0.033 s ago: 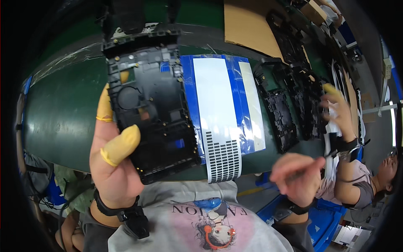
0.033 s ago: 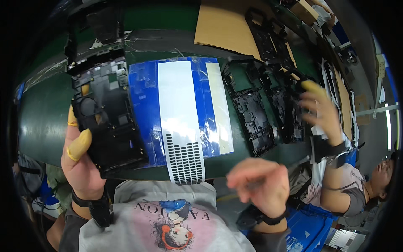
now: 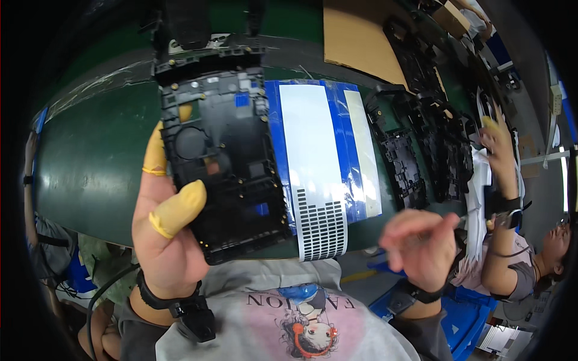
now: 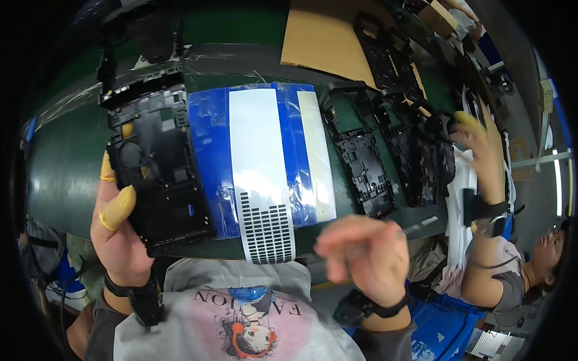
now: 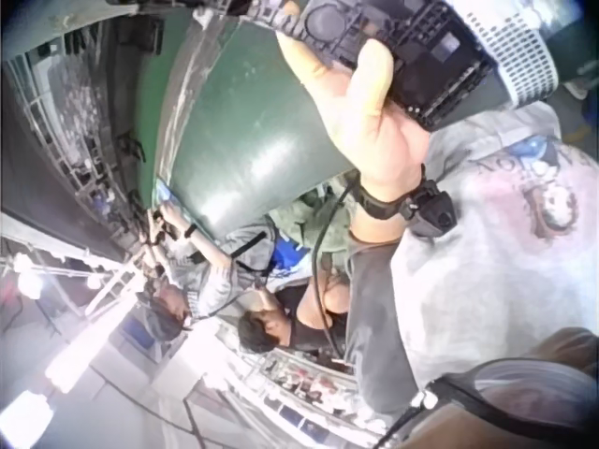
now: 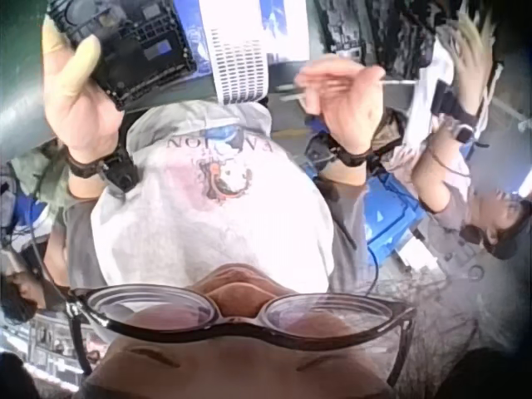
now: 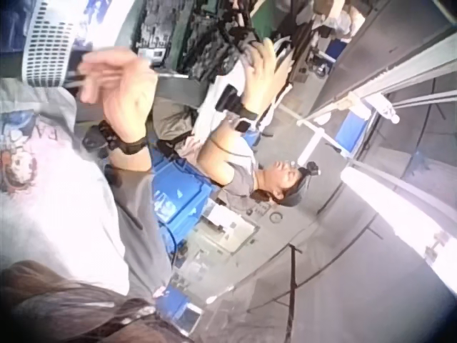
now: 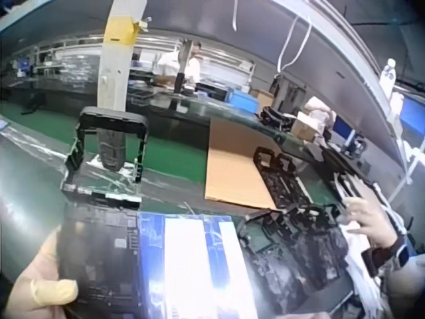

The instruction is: Using tweezers and manual dexterity to assemble small components into a plastic electronic housing on an assembly line.

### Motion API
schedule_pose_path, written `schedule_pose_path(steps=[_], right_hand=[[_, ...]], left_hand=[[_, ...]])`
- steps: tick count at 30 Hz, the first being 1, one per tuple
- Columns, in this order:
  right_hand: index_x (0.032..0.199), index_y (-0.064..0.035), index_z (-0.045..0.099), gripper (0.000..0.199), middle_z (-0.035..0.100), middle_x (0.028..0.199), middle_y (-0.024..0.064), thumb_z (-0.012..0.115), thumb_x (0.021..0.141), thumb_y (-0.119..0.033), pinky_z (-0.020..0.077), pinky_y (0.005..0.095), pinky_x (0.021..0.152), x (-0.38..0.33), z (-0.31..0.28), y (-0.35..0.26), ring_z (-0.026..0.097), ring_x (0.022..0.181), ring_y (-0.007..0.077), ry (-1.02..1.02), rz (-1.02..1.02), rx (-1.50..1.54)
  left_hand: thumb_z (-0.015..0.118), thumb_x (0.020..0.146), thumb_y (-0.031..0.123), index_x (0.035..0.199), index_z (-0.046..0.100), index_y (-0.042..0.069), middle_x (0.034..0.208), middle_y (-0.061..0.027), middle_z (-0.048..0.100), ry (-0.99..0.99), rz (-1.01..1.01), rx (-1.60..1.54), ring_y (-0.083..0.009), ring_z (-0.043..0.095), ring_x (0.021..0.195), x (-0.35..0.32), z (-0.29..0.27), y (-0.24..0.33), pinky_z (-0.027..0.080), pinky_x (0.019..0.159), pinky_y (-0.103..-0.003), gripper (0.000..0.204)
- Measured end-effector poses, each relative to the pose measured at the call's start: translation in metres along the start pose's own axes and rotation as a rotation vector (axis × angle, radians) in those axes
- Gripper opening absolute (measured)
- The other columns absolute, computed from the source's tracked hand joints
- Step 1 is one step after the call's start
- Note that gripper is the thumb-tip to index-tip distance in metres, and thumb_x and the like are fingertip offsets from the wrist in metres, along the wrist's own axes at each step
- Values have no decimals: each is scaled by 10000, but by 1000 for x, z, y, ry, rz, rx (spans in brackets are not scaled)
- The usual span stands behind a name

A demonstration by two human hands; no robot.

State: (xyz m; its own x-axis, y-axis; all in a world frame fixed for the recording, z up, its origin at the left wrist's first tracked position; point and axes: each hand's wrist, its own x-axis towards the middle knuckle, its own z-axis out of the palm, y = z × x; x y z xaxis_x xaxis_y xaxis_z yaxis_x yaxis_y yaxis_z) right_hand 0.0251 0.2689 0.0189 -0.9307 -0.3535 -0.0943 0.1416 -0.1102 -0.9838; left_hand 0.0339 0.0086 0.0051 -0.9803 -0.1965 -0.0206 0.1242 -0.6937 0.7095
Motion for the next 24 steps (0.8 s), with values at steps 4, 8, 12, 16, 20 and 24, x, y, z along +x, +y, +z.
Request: schedule_pose_path(steps=[4, 8, 12, 16, 20, 24], right_hand=[[846, 81, 541, 135, 576, 813, 179, 507, 785, -34, 485, 269, 570, 36, 32, 6, 584, 648, 206, 162, 50, 45], [847, 70, 547, 111, 584, 783, 152, 532, 754, 11, 468, 222, 532, 51, 40, 23, 579, 619, 163, 142, 38, 66], [836, 46, 552, 101, 583, 681, 90, 542, 762, -22, 399, 153, 437, 57, 44, 40, 542, 534, 82, 170, 27, -20], [821, 37, 532, 77, 567, 646, 65, 531, 757, -6, 374, 143, 410, 57, 46, 43, 527, 509, 66, 265, -14, -39], [833, 36, 537, 86, 572, 656, 69, 531, 754, 3, 367, 141, 406, 58, 48, 43, 520, 500, 62, 269, 9, -68], [851, 38, 539, 103, 577, 665, 75, 533, 754, 3, 363, 142, 408, 58, 48, 43, 515, 497, 63, 265, 19, -93]], left_hand=[[453, 718, 21, 1249, 221, 13, 1114, -143, 420, 7, 10, -28, -225, 463, 983, -5, 4, 1, 398, 847, -347, 580], [448, 750, 50, 1247, 224, 15, 1105, -141, 428, 53, 28, -17, -214, 475, 967, -9, 1, 2, 409, 832, -341, 546], [475, 765, 86, 1226, 240, 5, 1067, -135, 450, 37, 63, 44, -187, 492, 934, -7, 4, 0, 420, 811, -320, 523], [537, 785, 235, 1223, 242, 8, 1035, -123, 462, 75, 139, 163, -167, 488, 924, -4, 3, -4, 432, 782, -304, 575], [540, 781, 325, 1225, 244, 9, 1041, -122, 461, 76, 210, 190, -160, 486, 916, 0, -4, -7, 436, 770, -296, 619], [447, 838, 278, 1221, 267, 22, 1051, -100, 465, 102, 195, 156, -144, 488, 905, 2, -1, -6, 428, 776, -279, 495]])
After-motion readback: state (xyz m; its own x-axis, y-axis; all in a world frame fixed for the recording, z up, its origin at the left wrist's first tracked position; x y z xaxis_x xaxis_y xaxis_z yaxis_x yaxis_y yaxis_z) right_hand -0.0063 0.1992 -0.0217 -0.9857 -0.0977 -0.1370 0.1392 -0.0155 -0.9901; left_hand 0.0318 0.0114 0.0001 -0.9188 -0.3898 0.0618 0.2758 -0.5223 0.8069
